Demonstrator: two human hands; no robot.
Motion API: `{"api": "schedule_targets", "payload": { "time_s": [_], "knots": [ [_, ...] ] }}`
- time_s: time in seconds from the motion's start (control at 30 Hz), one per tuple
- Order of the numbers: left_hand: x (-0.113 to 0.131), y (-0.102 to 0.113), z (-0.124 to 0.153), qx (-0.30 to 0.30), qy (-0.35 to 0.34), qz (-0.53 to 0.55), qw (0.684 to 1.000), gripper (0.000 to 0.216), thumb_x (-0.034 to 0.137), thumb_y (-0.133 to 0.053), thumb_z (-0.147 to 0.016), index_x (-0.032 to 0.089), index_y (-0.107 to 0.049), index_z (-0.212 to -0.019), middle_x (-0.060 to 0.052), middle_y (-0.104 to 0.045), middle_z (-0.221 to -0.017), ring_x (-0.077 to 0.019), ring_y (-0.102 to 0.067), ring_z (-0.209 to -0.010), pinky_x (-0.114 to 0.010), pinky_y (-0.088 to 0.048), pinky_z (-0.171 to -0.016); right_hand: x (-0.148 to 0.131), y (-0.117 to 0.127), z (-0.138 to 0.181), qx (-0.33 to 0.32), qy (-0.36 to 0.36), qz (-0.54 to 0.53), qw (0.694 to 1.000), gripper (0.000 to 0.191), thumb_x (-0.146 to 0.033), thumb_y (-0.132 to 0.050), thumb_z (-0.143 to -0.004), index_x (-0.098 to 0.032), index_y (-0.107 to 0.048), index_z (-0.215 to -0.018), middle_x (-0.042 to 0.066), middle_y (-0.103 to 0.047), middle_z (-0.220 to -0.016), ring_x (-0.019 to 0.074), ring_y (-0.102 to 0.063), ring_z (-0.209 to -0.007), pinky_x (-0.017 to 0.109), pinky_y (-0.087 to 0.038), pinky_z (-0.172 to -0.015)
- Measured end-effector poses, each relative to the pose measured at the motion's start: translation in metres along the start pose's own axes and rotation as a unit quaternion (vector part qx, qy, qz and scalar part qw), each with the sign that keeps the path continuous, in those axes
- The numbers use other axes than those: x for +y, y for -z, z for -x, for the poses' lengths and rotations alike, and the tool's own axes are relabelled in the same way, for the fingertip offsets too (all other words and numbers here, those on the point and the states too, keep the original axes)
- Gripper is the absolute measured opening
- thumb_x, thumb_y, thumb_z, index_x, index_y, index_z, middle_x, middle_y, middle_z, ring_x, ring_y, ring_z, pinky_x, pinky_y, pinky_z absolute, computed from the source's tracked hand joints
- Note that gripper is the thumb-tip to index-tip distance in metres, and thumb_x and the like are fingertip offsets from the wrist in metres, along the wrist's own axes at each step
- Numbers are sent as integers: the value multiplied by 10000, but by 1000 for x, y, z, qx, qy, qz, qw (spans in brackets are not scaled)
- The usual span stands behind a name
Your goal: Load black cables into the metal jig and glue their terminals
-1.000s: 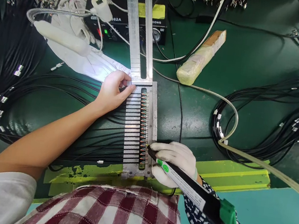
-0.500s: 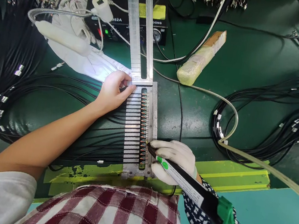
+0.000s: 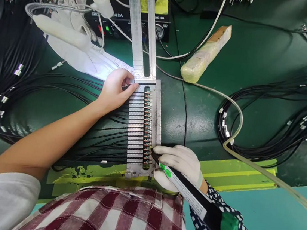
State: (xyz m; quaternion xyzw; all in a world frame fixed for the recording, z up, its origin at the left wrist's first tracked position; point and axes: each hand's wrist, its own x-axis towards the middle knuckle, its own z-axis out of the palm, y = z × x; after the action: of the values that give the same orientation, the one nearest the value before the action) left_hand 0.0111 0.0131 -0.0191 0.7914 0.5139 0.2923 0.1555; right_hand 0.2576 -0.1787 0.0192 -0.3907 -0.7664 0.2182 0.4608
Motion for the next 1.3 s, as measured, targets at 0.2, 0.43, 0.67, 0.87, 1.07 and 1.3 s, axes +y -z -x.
{"api": "schedule_targets", "payload": {
  "time_s": [0.2, 0.43, 0.67, 0.87, 1.07, 1.3],
  "knots": [
    [-1, -1, 1, -2, 3, -4, 1000, 98, 306, -598, -852, 230, -537, -862, -36, -576, -821, -214, -547, -798, -381, -483, -766, 1, -1, -1, 2, -9, 2, 1000, 191, -223, -675, -780, -210, -612, -960, 104, -782, -942, 229, -768, -797, 328, -594, -667],
    [-2, -1, 1, -3, 7, 6, 1000, 114, 323, -602, -859, 229, -537, -866, -32, -572, -821, -215, -554, -812, -392, -491, -785, 0, 1, -2, -8, -7, 5, 1000, 152, -237, -660, -791, -225, -613, -934, 94, -788, -930, 215, -766, -764, 316, -590, -637],
    [-1, 0, 1, -6, 6, 2, 1000, 101, 305, -594, -857, 229, -528, -854, -34, -561, -815, -217, -552, -810, -400, -488, -785, 1, 2, 0, -6, -1, -6, 1000, 161, -226, -666, -778, -209, -621, -932, 104, -786, -918, 211, -762, -747, 315, -584, -624],
    [-1, -1, 1, 4, 9, 5, 1000, 119, 332, -609, -857, 232, -543, -853, -33, -573, -816, -213, -553, -808, -391, -494, -782, 0, 3, 0, -12, -6, -1, 1000, 142, -245, -648, -796, -221, -616, -932, 94, -788, -915, 212, -761, -736, 326, -589, -636],
    [-1, 0, 1, -1, 10, 8, 1000, 134, 344, -606, -864, 231, -535, -851, -33, -571, -819, -217, -556, -817, -394, -491, -794, 1, 2, 0, -9, -4, 2, 1000, 139, -229, -642, -794, -227, -614, -930, 90, -788, -917, 209, -759, -728, 327, -592, -632],
    [0, 0, 0, -1, 9, 6, 1000, 91, 282, -603, -843, 230, -529, -849, -32, -564, -817, -213, -549, -802, -390, -484, -774, -1, 2, -5, -6, 0, -12, 1000, 105, -208, -635, -793, -197, -617, -896, 116, -785, -909, 210, -758, -719, 321, -582, -605]
  ]
}}
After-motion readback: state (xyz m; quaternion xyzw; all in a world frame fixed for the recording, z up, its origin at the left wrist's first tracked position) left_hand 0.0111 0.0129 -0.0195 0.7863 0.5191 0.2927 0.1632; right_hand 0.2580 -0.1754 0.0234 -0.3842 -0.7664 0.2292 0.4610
